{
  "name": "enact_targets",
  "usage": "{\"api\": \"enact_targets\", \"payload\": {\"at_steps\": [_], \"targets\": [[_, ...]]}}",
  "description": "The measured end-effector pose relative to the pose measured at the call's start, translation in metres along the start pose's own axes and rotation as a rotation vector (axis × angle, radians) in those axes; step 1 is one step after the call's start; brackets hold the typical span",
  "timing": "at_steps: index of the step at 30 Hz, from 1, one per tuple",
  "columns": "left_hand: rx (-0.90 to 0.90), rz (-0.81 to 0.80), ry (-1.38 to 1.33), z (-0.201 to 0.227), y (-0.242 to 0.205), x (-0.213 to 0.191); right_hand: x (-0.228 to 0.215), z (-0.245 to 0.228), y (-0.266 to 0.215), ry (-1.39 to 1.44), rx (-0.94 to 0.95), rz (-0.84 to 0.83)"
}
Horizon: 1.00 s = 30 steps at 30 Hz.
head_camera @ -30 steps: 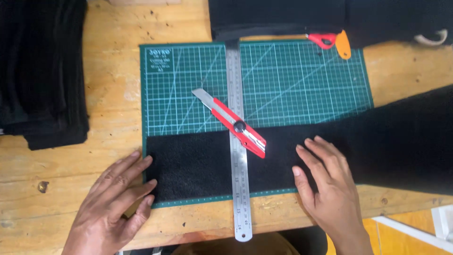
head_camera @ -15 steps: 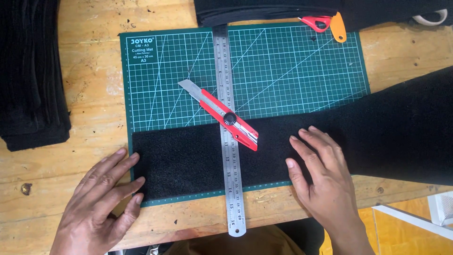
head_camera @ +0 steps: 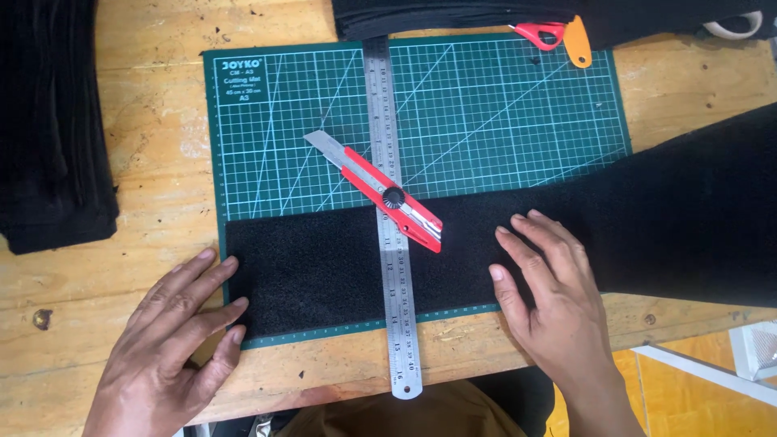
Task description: Measuring and cutting strips of black foam using a ruler and utility knife on a cutting mat
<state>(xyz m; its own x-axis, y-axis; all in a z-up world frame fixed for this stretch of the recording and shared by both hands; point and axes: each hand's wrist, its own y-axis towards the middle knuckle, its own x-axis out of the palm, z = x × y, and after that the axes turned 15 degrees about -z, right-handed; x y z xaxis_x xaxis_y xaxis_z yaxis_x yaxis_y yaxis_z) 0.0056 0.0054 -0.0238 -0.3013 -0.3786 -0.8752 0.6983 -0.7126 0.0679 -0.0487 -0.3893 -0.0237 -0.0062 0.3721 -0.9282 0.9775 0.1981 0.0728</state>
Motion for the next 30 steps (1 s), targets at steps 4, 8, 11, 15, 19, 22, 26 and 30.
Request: {"api": "enact_targets", "payload": {"at_steps": [4, 8, 11, 15, 19, 22, 26, 30], "targets": [[-0.046, 0.012, -0.064, 0.010, 0.004, -0.008, -0.001, 0.000, 0.001, -0.037, -0.034, 0.014], [-0.034, 0.049, -0.105, 0.019, 0.007, -0.014, 0.000, 0.000, 0.000, -0.056, -0.030, 0.017], [0.007, 0.033, -0.163, 0.015, 0.004, -0.016, 0.003, 0.001, -0.001, -0.090, -0.050, 0.032], [-0.008, 0.054, -0.168, 0.016, 0.004, -0.018, 0.009, 0.010, -0.006, -0.077, -0.082, 0.031], [0.008, 0.053, -0.220, 0.014, 0.001, -0.017, 0.020, 0.026, -0.014, -0.105, -0.112, 0.056], [0.027, 0.068, -0.224, 0.013, -0.002, -0.015, 0.027, 0.034, -0.018, -0.132, -0.114, 0.072], [-0.002, 0.049, -0.226, 0.015, -0.002, -0.016, 0.029, 0.042, -0.019, -0.183, -0.142, 0.096], [0.001, 0.061, -0.186, 0.015, -0.002, -0.017, 0.032, 0.045, -0.017, -0.153, -0.187, 0.106]]}}
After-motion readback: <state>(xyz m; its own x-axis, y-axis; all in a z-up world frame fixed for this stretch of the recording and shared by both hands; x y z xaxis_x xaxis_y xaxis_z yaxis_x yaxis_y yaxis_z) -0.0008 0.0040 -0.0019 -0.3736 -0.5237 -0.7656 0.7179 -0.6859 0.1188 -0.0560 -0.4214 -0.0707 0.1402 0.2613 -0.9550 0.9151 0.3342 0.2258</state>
